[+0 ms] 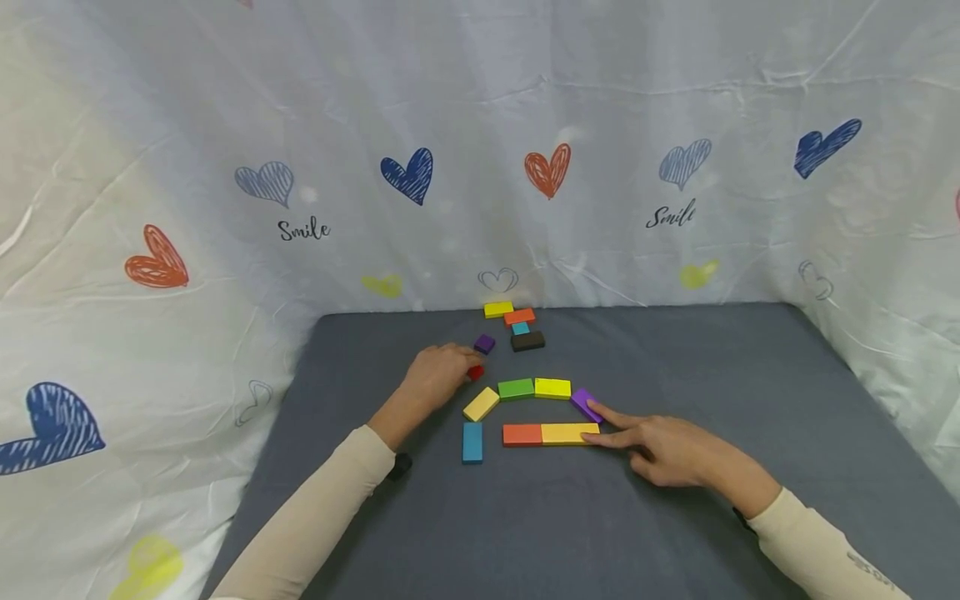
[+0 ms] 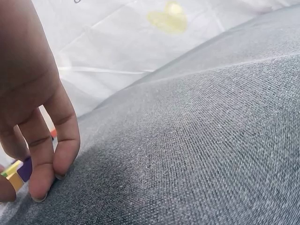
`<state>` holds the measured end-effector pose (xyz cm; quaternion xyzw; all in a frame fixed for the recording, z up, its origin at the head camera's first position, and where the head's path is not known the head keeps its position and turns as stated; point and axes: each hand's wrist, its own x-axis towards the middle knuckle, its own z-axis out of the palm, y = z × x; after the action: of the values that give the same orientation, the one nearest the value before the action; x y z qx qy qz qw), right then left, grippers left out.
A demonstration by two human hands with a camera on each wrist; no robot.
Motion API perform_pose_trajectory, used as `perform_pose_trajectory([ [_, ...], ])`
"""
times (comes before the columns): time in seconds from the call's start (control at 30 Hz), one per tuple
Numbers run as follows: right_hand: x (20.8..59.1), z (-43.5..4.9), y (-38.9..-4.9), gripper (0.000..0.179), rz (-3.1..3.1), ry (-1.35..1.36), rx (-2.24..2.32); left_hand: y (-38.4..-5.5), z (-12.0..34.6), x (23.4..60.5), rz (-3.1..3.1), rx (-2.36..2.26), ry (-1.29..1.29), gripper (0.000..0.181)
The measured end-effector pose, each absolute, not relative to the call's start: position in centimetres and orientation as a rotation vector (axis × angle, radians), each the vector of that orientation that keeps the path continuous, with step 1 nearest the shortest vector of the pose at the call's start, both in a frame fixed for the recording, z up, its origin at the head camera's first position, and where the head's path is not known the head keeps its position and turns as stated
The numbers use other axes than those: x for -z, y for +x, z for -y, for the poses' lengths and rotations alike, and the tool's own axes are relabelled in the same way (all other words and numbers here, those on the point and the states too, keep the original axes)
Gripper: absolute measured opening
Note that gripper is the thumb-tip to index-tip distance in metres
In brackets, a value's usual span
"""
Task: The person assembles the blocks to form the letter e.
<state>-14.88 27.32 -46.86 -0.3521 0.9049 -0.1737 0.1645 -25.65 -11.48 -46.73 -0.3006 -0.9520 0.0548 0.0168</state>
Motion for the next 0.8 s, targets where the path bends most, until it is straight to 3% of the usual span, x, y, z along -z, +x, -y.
perform_pose_trajectory([
  [0.53, 46.9, -27.3, -14.9, 0.072, -2.595, -1.018, 0.478, -24.6, 15.2, 46.7, 3.033, -0.059, -0.732, 0.029],
  [0.8, 46.7, -27.3, -14.9, 0.072, -2.59, -1.013, 0.479, -22.7, 16.0, 45.1, 2.974, 0.238, -0.74, 0.032],
])
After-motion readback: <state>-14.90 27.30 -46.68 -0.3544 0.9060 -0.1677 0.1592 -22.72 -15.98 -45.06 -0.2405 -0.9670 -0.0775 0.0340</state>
